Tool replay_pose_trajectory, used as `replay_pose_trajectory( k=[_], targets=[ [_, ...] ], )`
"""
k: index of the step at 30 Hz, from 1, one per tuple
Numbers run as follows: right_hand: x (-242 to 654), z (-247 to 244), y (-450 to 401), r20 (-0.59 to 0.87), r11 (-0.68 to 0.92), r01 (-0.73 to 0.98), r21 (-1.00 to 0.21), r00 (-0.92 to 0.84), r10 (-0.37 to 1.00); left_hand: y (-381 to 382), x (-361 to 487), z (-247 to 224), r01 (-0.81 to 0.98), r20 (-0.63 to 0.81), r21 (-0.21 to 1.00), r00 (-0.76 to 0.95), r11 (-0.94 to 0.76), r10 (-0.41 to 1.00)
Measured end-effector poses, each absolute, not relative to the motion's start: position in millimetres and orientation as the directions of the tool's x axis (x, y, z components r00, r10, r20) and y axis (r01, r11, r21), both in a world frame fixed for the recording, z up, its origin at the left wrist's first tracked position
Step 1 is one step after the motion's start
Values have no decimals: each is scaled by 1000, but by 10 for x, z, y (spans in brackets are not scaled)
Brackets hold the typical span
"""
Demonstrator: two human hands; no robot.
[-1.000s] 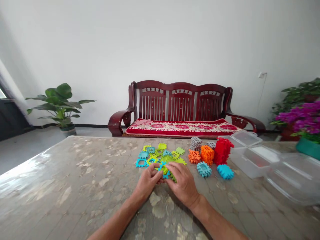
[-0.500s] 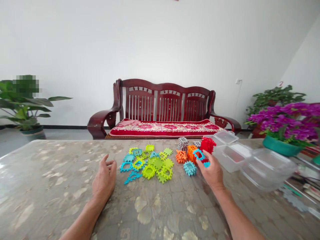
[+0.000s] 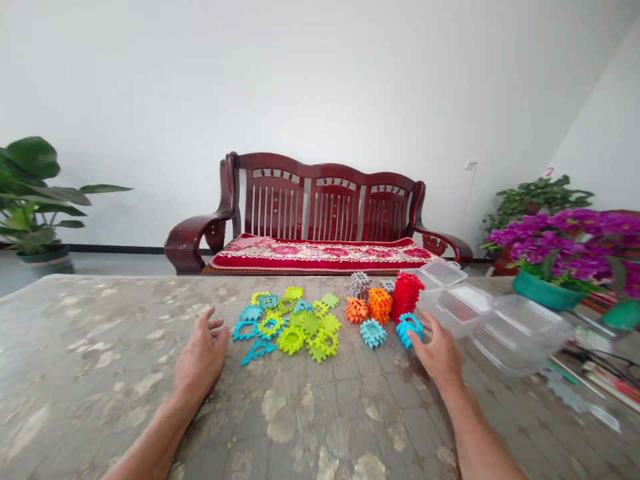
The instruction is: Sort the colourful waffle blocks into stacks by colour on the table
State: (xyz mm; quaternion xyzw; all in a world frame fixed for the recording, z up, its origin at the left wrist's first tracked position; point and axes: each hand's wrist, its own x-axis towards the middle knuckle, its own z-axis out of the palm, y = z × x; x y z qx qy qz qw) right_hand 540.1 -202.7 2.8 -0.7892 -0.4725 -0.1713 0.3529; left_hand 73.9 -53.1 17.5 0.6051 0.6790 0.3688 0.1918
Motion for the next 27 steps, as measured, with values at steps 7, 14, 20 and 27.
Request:
replay_pose_trajectory(
  k=[7,14,20,27],
  targets=[
    [5376,15,-2068,541,-367,860,-354,508,670,-531,746,178,699,174,715,-189,8,967],
    [5235,106,-2052,565,-378,898,-226,437,700,-544,759,197,705,175,710,-176,0,969],
    [5184,145,-2050,479,-451,879,-156,467,744,-527,742,177,717,163,697,-166,6,973],
    [5165,101,-2020,382,-493,863,-108,494,781,-513,721,144,736,194,676,-135,-33,972]
  ],
)
